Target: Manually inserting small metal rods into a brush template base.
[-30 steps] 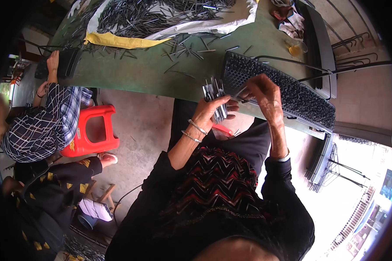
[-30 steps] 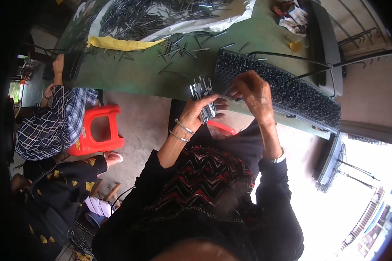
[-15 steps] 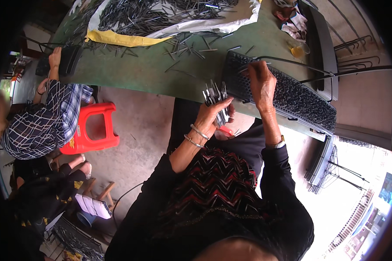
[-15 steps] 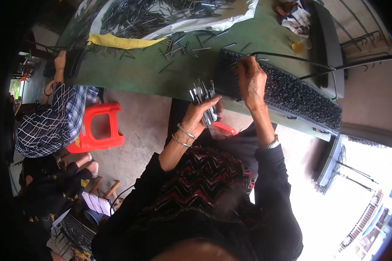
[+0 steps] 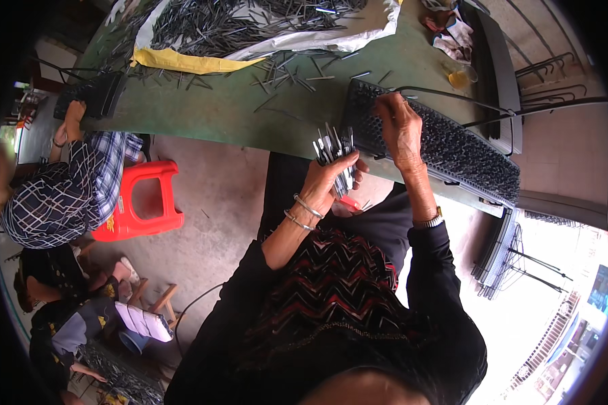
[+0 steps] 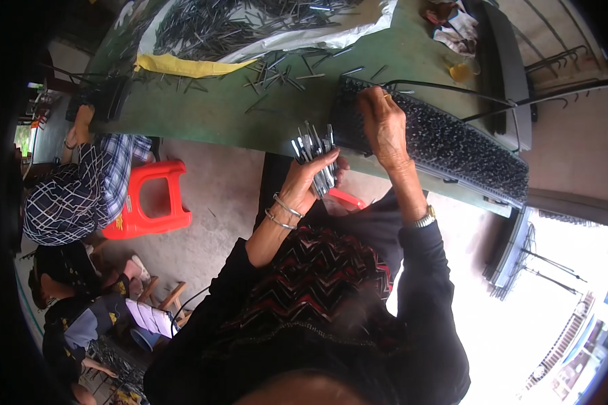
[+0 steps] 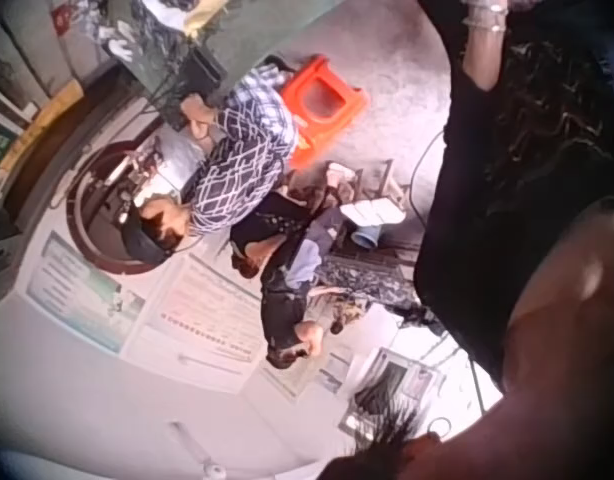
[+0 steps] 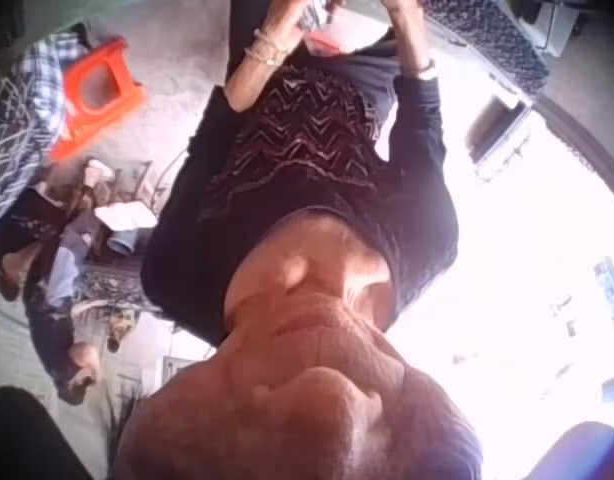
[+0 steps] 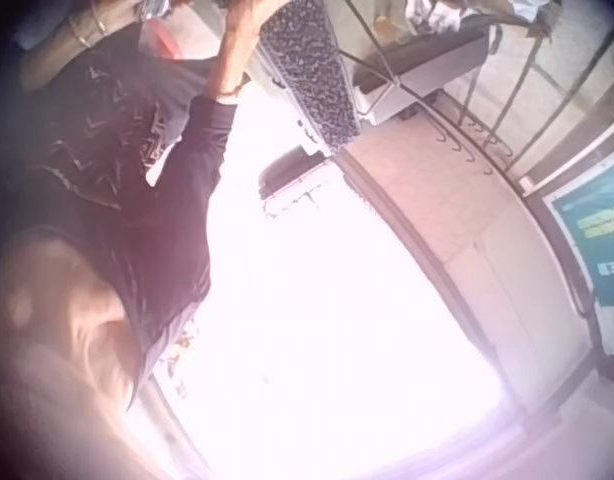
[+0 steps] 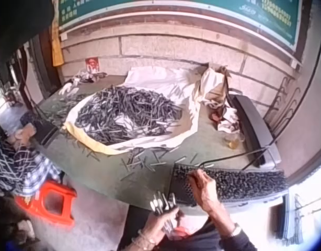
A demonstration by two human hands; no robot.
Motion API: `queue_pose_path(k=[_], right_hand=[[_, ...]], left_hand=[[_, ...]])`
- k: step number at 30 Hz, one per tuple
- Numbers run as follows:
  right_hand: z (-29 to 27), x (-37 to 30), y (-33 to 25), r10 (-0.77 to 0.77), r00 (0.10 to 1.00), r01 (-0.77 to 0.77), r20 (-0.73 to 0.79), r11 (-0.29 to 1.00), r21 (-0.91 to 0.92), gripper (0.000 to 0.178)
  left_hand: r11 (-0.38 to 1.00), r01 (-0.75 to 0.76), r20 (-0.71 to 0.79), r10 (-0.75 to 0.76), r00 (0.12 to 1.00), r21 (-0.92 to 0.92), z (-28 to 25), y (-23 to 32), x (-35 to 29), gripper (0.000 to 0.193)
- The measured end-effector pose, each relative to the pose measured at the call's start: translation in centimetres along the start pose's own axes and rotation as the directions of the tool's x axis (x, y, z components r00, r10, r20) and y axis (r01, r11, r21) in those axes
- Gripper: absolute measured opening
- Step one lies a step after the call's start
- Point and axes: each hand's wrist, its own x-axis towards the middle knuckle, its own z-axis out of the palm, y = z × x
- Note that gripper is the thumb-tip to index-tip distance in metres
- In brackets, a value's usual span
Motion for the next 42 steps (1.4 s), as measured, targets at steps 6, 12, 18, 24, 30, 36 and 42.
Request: queue_pose_path(k=[6, 12, 18, 24, 30, 36, 42], right_hand=[[-0.2, 0.2, -0.3, 0.041, 0.999, -0.041, 0.017, 0.998, 0.041, 0.006], [-0.3, 0.4, 0.1, -0.003, 0.999, 0.003, 0.038, 1.0, 0.017, 0.006], [-0.2, 0.1, 0.6, -0.042, 0.998, 0.041, 0.049, 0.999, 0.015, 0.009], [-0.5, 0.5, -0.1, -0.13, 0.99, 0.138, 0.056, 0.974, -0.179, 0.01], [0.4, 0.1, 0.8, -0.211, 0.971, 0.235, 0.11, 0.923, -0.304, 0.009], [0.5, -0.9, -0.6, -0.227, 0.972, 0.204, -0.052, 0.936, -0.287, 0.015], [-3.8, -2.8, -3.3, 0.216, 0.86, -0.376, 0.462, 0.881, 0.288, 0.021]], left_hand=[[1.0, 0.0, 0.0, 0.0, 1.0, -0.01, -0.4, -0.4, -0.2, 0.015], [1.0, 0.0, 0.001, 0.0, 1.0, 0.002, -0.2, -0.7, -0.3, 0.015], [1.0, 0.008, -0.009, -0.008, 1.0, 0.014, -0.3, -1.0, -0.6, 0.016], [0.999, 0.01, 0.001, -0.01, 1.0, 0.039, -0.1, -0.9, -0.8, 0.017], [0.998, 0.027, 0.009, -0.027, 1.0, 0.056, 0.1, -1.3, -1.0, 0.017], [0.999, 0.022, 0.0, -0.022, 1.0, 0.047, 0.2, -1.4, -0.9, 0.018], [0.995, 0.015, 0.009, -0.016, 1.0, 0.096, 0.3, -1.2, -0.9, 0.018]])
